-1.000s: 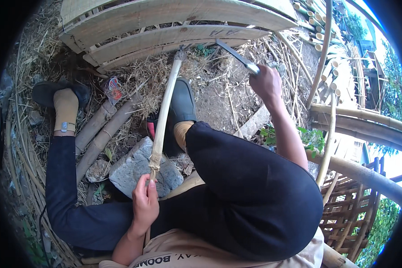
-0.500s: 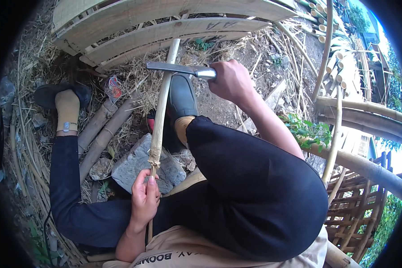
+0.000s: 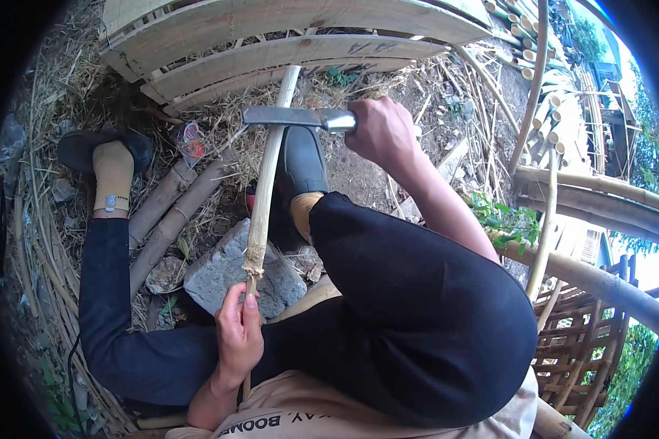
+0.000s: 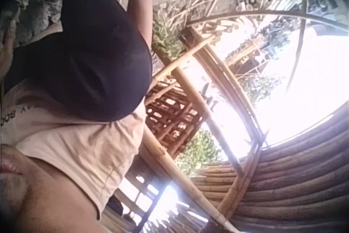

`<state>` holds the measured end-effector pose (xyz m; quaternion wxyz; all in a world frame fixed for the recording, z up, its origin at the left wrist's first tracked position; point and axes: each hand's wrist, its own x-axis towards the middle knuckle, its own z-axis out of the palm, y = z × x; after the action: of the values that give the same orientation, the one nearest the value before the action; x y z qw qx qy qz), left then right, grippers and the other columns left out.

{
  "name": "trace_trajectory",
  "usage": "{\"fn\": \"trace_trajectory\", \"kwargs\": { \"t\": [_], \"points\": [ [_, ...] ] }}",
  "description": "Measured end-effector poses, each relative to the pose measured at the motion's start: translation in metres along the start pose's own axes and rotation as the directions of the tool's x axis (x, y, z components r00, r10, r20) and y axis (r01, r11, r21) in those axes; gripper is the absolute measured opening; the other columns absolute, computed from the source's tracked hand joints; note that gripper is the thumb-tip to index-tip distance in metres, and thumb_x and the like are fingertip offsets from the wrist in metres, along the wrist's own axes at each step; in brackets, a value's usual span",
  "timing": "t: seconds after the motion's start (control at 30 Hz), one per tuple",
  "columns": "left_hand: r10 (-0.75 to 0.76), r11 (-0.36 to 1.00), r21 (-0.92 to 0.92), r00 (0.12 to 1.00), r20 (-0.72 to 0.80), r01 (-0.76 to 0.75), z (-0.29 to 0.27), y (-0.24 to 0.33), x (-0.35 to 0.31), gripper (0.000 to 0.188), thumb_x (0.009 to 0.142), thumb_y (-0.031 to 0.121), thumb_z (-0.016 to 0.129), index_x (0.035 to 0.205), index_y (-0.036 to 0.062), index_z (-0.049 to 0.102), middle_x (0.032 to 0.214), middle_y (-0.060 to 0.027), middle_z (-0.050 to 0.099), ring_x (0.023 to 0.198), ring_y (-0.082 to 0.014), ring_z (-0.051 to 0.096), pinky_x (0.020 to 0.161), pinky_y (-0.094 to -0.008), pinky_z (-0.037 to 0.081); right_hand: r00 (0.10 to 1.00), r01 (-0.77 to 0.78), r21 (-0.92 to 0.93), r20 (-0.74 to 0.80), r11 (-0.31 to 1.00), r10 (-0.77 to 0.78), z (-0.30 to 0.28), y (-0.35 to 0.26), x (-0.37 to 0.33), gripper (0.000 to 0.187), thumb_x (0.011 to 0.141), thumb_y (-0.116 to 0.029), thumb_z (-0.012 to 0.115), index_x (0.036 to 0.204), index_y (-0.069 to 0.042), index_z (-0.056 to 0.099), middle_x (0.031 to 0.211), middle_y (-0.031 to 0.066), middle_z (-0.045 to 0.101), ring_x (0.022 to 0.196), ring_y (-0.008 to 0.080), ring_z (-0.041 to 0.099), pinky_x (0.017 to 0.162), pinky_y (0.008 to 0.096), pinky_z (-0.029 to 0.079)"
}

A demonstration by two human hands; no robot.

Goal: The person shaves the bark off a bamboo pole using a large knife while holding the pole steady against their lap and a stone.

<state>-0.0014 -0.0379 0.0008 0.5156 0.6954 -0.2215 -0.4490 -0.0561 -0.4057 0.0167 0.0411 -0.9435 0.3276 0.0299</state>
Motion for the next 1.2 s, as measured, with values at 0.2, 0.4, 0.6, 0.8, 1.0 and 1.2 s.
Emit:
{"fn": "trace_trajectory", "kwargs": {
  "t": [0.2,0.4,0.6,0.8,1.0,1.2],
  "points": [
    [0.039,0.993,0.11,0.998,-0.056,-0.032,-0.001,0.002,-0.004,0.017,0.105,0.013,0.048,0.107,-0.0014,0.056,0.056,-0.0016,0.045,0.05,-0.0067,0.042,0.047,-0.0295,0.03,0.999,-0.006,-0.045,0.031,0.999,0.007,-0.004,-0.001,0.006,0.011,0.068,-0.014,0.066,0.077,-0.008,0.071,0.067,0.0182,0.065,0.068,0.0386,0.066,0.07,0.0468,0.054],
    [0.051,0.992,0.116,0.997,-0.051,-0.044,-0.001,0.006,-0.001,0.017,0.105,0.012,0.048,0.107,-0.002,0.056,0.055,-0.0033,0.044,0.05,-0.0079,0.043,0.047,-0.0308,0.031,0.999,-0.035,-0.033,0.037,0.999,0.036,-0.005,0.002,0.006,0.013,0.069,-0.015,0.068,0.08,-0.01,0.071,0.071,0.0166,0.067,0.074,0.0365,0.067,0.073,0.0464,0.054],
    [-0.087,0.989,0.117,0.996,-0.018,0.088,-0.002,0.006,-0.003,0.015,0.103,0.012,0.05,0.106,0.0001,0.058,0.068,-0.0157,0.059,0.057,-0.0335,0.063,0.052,-0.0413,0.043,0.997,-0.077,-0.158,0.002,0.984,0.078,0.005,0.014,0.01,0.016,0.074,-0.01,0.065,0.087,-0.01,0.076,0.069,0.0138,0.07,0.064,0.0299,0.07,0.066,0.0419,0.057],
    [-0.022,1.0,0.008,0.999,-0.049,0.022,0.001,-0.005,0.0,0.016,0.106,0.015,0.05,0.103,0.0009,0.057,0.058,0.0041,0.041,0.052,-0.0036,0.037,0.047,-0.0271,0.028,0.953,-0.295,-0.088,-0.099,0.951,0.287,-0.016,0.08,-0.004,0.025,0.083,-0.012,0.062,0.104,-0.009,0.077,0.082,0.0177,0.074,0.073,0.0291,0.074,0.073,0.0428,0.059],
    [-0.148,0.96,-0.225,0.983,0.106,0.169,-0.002,-0.004,-0.001,0.015,0.109,0.018,0.046,0.11,0.004,0.052,0.059,0.0089,0.037,0.05,0.0013,0.031,0.046,-0.0208,0.022,0.957,-0.29,0.164,0.051,0.943,0.285,-0.012,0.034,-0.019,0.019,0.086,-0.02,0.069,0.099,-0.008,0.077,0.077,0.0177,0.072,0.073,0.0344,0.072,0.074,0.0435,0.057],
    [-0.194,0.921,-0.339,0.98,0.032,0.193,-0.009,0.003,0.004,0.016,0.107,0.017,0.049,0.106,0.0024,0.055,0.061,0.0064,0.042,0.053,-0.001,0.038,0.048,-0.0228,0.028,0.998,0.011,0.124,0.053,0.992,-0.018,-0.005,-0.001,0.009,0.016,0.072,-0.016,0.065,0.083,-0.008,0.072,0.073,0.0205,0.068,0.074,0.0407,0.069,0.074,0.049,0.056]
  ]
}}
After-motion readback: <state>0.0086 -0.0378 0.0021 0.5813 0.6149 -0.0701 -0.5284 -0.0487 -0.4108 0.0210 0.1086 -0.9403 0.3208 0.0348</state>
